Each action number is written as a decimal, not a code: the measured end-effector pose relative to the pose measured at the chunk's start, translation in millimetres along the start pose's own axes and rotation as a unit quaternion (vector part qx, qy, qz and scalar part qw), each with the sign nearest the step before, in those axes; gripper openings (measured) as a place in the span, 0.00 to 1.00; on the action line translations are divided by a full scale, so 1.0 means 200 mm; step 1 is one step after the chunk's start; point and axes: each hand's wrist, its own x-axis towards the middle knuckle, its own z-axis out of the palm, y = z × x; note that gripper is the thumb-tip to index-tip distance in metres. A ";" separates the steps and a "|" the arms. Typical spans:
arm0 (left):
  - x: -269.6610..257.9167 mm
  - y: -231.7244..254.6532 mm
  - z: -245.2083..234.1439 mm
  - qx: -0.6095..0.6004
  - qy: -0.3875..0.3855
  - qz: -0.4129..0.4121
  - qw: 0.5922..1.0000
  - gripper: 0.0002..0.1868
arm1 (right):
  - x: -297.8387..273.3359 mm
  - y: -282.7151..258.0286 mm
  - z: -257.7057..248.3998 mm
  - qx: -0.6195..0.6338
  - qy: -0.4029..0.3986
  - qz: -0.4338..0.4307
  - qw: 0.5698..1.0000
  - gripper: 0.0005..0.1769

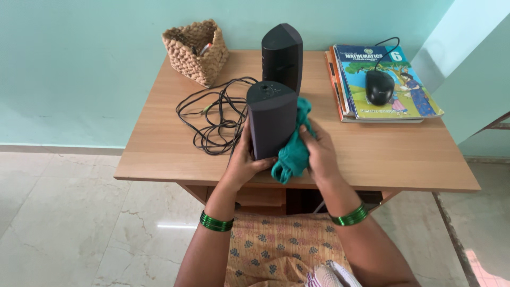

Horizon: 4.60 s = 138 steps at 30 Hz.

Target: The person wipes two computer speakers and their tangled cables with a cloth while sitting at a desk.

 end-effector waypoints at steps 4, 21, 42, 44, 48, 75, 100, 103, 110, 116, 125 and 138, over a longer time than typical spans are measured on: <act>0.01 0.00 0.00 -0.014 -0.025 0.000 1.000 0.68 | 0.12 -0.22 0.09 0.027 -0.018 -0.009 0.999 0.26; 0.04 0.05 0.03 0.089 -0.016 -0.030 0.995 0.69 | 0.16 0.10 -0.17 -0.001 0.020 0.140 0.990 0.24; 0.03 0.01 0.02 0.048 0.005 -0.008 0.999 0.68 | 0.39 -0.62 0.34 -0.545 -0.285 -0.263 0.743 0.20; 0.03 0.00 0.02 -0.003 -0.015 0.011 1.000 0.67 | 0.41 -0.63 0.36 -0.543 -0.317 -0.261 0.732 0.20; 0.03 0.01 0.02 -0.004 -0.016 -0.005 1.000 0.67 | 0.41 -0.65 0.37 -0.590 -0.223 -0.110 0.768 0.20; -0.04 0.01 0.01 0.262 0.013 0.065 0.963 0.54 | 0.17 -0.28 -0.23 -0.708 -0.083 0.097 0.694 0.27; 0.00 0.05 0.11 0.430 0.028 -0.037 0.902 0.52 | -0.14 -0.49 -0.01 -0.502 -0.058 -0.458 0.731 0.31; 0.01 0.02 0.10 0.439 0.024 -0.013 0.898 0.54 | -0.06 -0.46 0.08 -0.612 -0.141 -0.499 0.598 0.27; 0.02 -0.04 0.08 0.425 0.002 -0.075 0.902 0.56 | 0.01 -0.12 0.02 -0.777 -0.111 -0.514 0.346 0.24; 0.02 -0.10 0.07 0.460 0.012 -0.039 0.887 0.41 | -0.10 -0.01 -0.10 -0.783 -0.211 -0.502 0.301 0.24; 0.04 0.03 0.08 0.447 0.019 -0.011 0.894 0.48 | -0.07 -0.01 -0.19 -0.752 -0.220 -0.511 0.353 0.22; 0.04 0.11 0.11 0.427 0.012 -0.068 0.902 0.47 | -0.07 -0.15 -0.05 -0.433 -0.036 -0.378 0.818 0.32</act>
